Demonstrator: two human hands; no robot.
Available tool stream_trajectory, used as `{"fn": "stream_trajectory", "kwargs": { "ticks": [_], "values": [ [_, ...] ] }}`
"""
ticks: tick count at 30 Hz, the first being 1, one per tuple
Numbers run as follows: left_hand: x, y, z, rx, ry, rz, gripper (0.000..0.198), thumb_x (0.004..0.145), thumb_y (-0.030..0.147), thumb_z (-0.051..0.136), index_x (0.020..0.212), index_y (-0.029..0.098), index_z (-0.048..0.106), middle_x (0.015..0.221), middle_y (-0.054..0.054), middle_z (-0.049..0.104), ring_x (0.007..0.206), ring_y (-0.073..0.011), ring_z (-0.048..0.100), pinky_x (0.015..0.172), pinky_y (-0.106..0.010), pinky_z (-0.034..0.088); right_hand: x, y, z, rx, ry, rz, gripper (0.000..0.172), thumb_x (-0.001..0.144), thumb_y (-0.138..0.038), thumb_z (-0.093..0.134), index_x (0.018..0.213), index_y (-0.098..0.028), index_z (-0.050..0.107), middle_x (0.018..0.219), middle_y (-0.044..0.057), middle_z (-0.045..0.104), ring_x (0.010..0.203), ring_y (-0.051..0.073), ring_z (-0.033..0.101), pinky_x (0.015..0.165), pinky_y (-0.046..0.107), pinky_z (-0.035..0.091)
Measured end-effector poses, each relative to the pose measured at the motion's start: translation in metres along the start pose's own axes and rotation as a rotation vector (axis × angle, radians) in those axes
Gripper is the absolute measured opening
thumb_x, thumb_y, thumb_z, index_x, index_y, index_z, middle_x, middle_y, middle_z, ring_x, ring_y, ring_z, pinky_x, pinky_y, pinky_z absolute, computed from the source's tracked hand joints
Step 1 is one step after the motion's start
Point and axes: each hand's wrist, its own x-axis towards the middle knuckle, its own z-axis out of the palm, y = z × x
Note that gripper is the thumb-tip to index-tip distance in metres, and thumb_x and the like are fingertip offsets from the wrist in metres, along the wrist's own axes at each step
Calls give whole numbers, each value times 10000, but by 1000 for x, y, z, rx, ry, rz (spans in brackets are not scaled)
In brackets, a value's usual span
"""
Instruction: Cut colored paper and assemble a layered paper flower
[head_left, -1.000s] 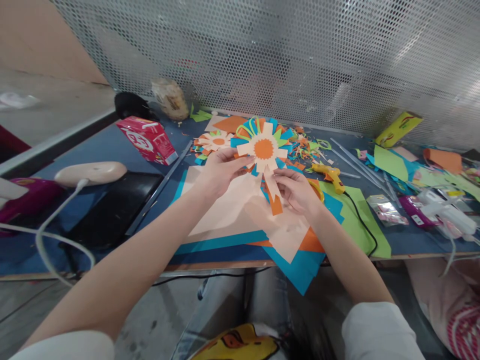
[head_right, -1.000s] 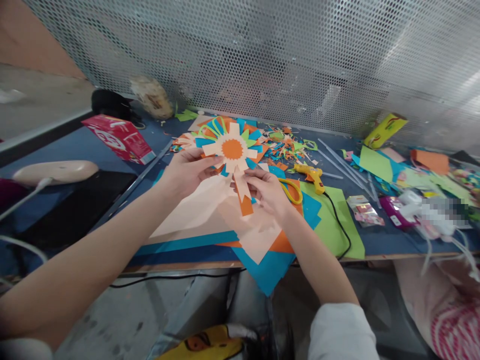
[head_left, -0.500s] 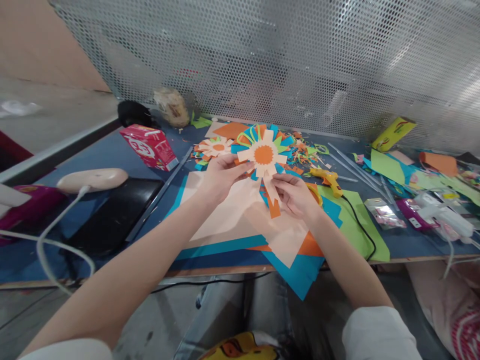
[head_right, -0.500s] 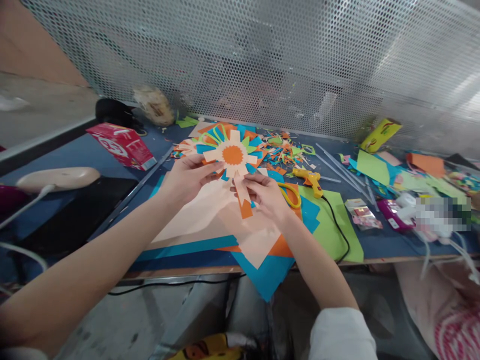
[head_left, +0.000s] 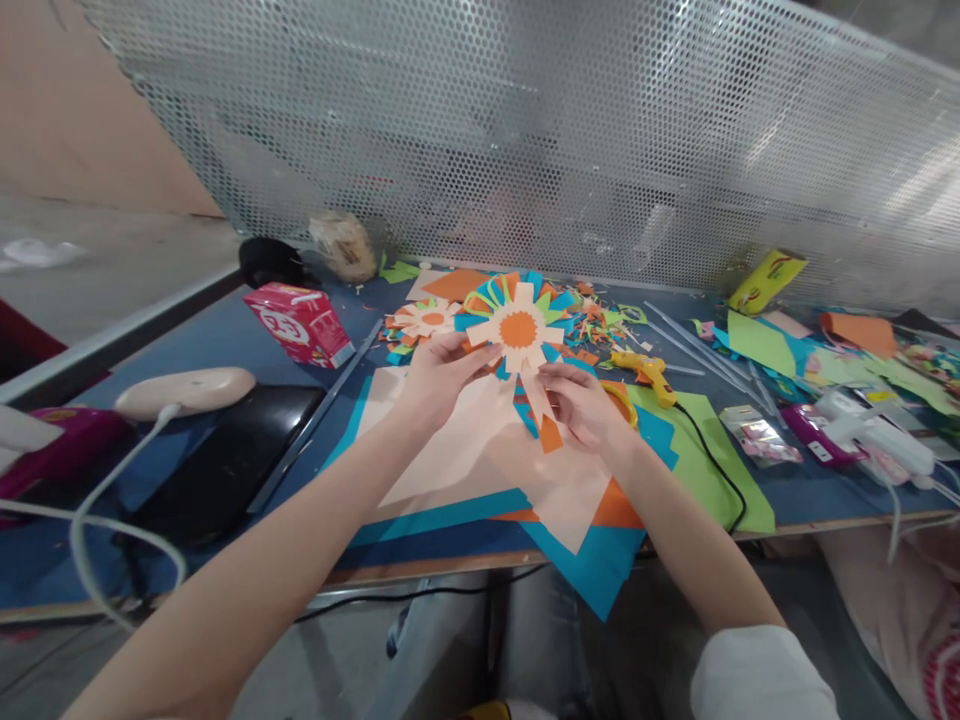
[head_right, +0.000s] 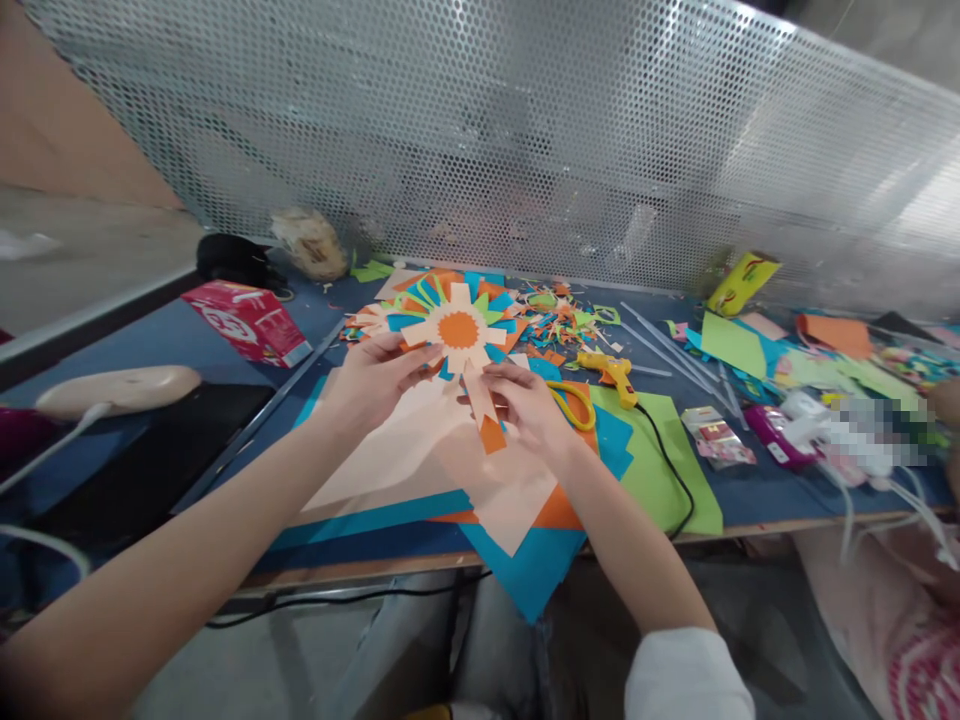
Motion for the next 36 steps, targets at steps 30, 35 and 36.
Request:
{"fn": "stream_trajectory", "kwargs": {
  "ticks": [30,35,36],
  "values": [
    [-2,-2,0,-9,-15,23,237,490,294,797,639,175,656,690,5,658,592,-92,579,621,-242,510,-1,3,1,-186,36,-110,189,556,-251,727,716,-177,659,591,-52,569,516,60,471,532,210,366],
    [-2,-3,1,-28,-2,24,239,478,287,806,619,175,649,665,13,650,597,-94,581,638,-249,518,-1,3,2,-203,63,-113,203,555,-265,727,726,-177,664,618,-41,577,563,73,503,556,204,401],
    [-2,-3,1,-34,-3,22,237,479,283,806,622,175,651,664,13,650,599,-92,580,636,-245,517,-1,3,1,-200,66,-114,205,554,-266,728,730,-180,666,639,-34,590,582,79,518,562,205,409]
  ]
}}
